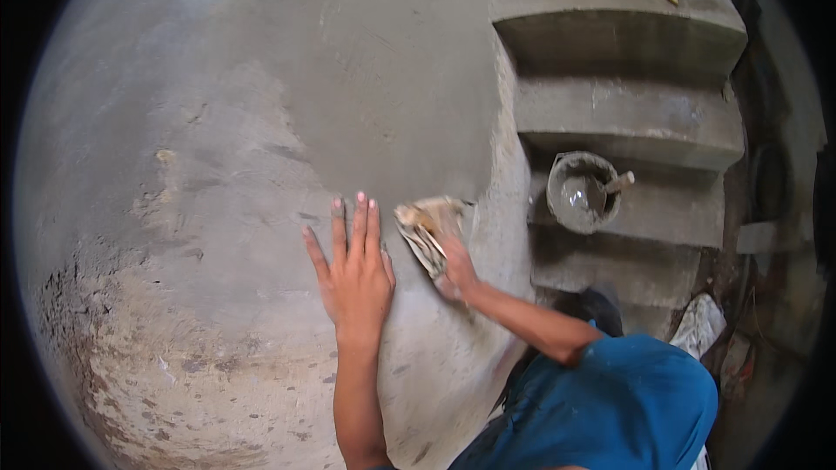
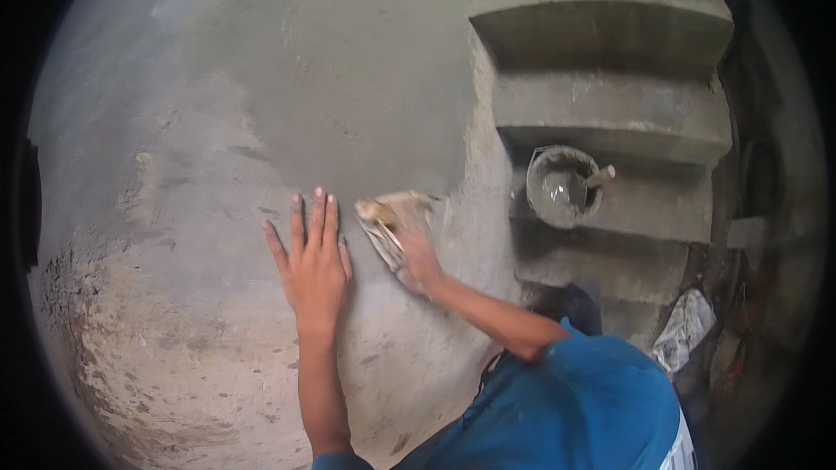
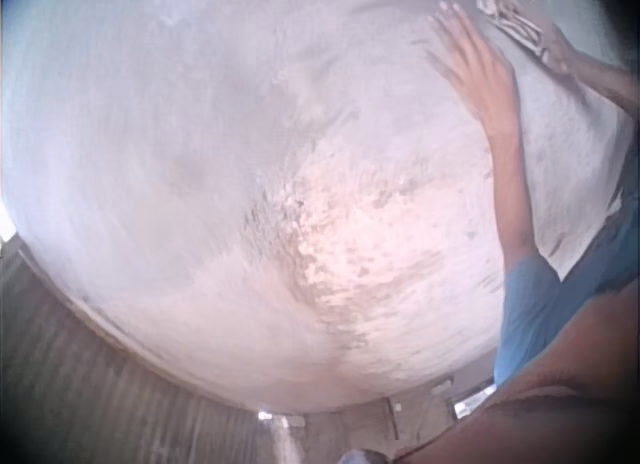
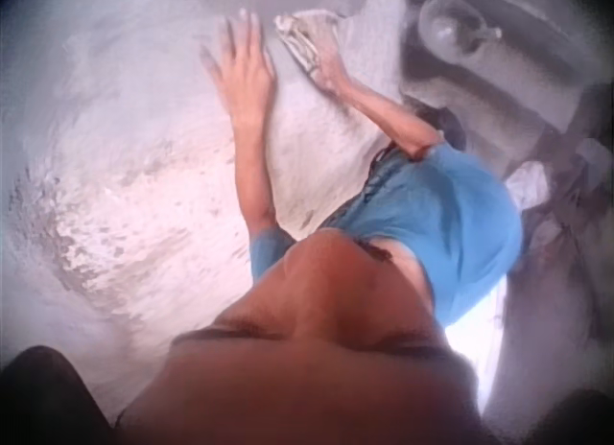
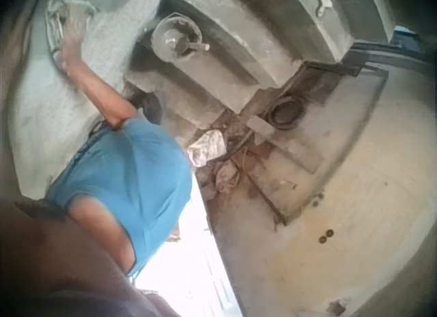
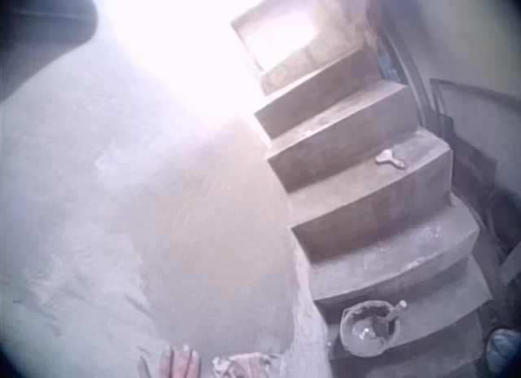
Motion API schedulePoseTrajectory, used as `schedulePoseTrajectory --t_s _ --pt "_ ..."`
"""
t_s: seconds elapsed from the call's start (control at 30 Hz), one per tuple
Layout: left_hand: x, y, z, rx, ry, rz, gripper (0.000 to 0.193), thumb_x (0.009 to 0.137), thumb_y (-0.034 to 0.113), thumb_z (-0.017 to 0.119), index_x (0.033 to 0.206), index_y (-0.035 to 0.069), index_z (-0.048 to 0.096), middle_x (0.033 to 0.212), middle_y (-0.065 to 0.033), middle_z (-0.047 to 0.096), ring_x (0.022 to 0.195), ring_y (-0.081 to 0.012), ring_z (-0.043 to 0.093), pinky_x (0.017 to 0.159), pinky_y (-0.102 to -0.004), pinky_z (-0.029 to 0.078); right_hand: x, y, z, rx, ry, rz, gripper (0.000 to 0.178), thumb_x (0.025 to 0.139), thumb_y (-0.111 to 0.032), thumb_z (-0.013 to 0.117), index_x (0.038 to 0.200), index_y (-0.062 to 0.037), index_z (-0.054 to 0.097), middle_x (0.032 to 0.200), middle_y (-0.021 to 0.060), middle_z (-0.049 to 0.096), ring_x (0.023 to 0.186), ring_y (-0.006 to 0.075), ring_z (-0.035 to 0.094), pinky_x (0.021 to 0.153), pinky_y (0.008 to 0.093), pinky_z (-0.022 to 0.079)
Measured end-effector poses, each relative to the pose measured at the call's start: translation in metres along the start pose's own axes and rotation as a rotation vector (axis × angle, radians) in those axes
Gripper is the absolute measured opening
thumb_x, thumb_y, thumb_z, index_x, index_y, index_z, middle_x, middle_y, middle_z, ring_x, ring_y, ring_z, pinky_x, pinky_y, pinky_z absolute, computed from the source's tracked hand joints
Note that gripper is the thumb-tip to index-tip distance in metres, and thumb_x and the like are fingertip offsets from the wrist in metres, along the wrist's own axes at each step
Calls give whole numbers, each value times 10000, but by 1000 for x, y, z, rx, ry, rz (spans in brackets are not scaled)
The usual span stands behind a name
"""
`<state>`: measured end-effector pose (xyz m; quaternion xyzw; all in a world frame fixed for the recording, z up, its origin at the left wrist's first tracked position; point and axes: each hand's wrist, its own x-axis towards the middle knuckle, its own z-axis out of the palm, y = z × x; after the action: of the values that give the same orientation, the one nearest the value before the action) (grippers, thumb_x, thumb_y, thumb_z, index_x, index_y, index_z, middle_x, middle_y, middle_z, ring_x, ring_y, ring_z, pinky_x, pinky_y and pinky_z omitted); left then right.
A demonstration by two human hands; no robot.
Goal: The person applies wet plaster to a curved wall using a trowel, then smooths the surface with a cloth. The person repeatedly scoops plaster from a bucket and spreads it along the wall, alternating between troweling and wiping motions.
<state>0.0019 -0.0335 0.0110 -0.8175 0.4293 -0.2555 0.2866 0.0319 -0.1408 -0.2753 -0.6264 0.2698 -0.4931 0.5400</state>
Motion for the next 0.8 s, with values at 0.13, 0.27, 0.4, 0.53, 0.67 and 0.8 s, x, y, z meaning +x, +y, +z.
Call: schedulePoseTrajectory --t_s 0.13,0.27,0.4,0.53,0.67,0.8 --pt "0 2 3 54 -23 27 684 980 300 604 1642 239 444 1734 101 356 1627 -171 262 1355 -601 31 16 11 -3 62 -157 369 500 958 7 549 1453 72 513 1393 287 614 1338 376 593 1099 474 467" --pt "0 4 6 81 -5 29 698 958 326 634 1629 244 462 1716 100 389 1624 -171 269 1359 -596 18 12 14 -16 57 -139 568 392 958 2 551 1339 63 625 1257 305 685 1190 416 675 980 478 522" --pt "4 9 9 37 -10 29 696 948 299 642 1620 231 477 1704 91 412 1614 -178 295 1357 -597 27 5 -17 -7 23 170 -183 350 943 -48 589 1252 88 679 1106 314 740 1076 418 735 911 480 557" --pt "2 9 9 7 -11 43 694 943 282 635 1617 212 483 1715 88 391 1617 -172 286 1356 -595 34 33 20 0 65 21 269 381 880 -43 611 1226 103 678 1104 331 740 1054 430 746 835 511 557" --pt "1 9 9 1 28 43 687 945 277 631 1613 203 491 1720 84 385 1619 -173 283 1356 -595 41 19 43 -8 -91 31 630 382 921 -54 611 1270 89 672 1140 324 734 1073 423 739 853 504 556" --pt "11 18 14 -39 -53 34 683 955 281 629 1617 198 484 1724 83 376 1622 -175 272 1352 -604 42 1 32 5 314 106 -31 453 892 -30 621 1336 54 645 1150 308 738 1086 454 716 981 484 553"
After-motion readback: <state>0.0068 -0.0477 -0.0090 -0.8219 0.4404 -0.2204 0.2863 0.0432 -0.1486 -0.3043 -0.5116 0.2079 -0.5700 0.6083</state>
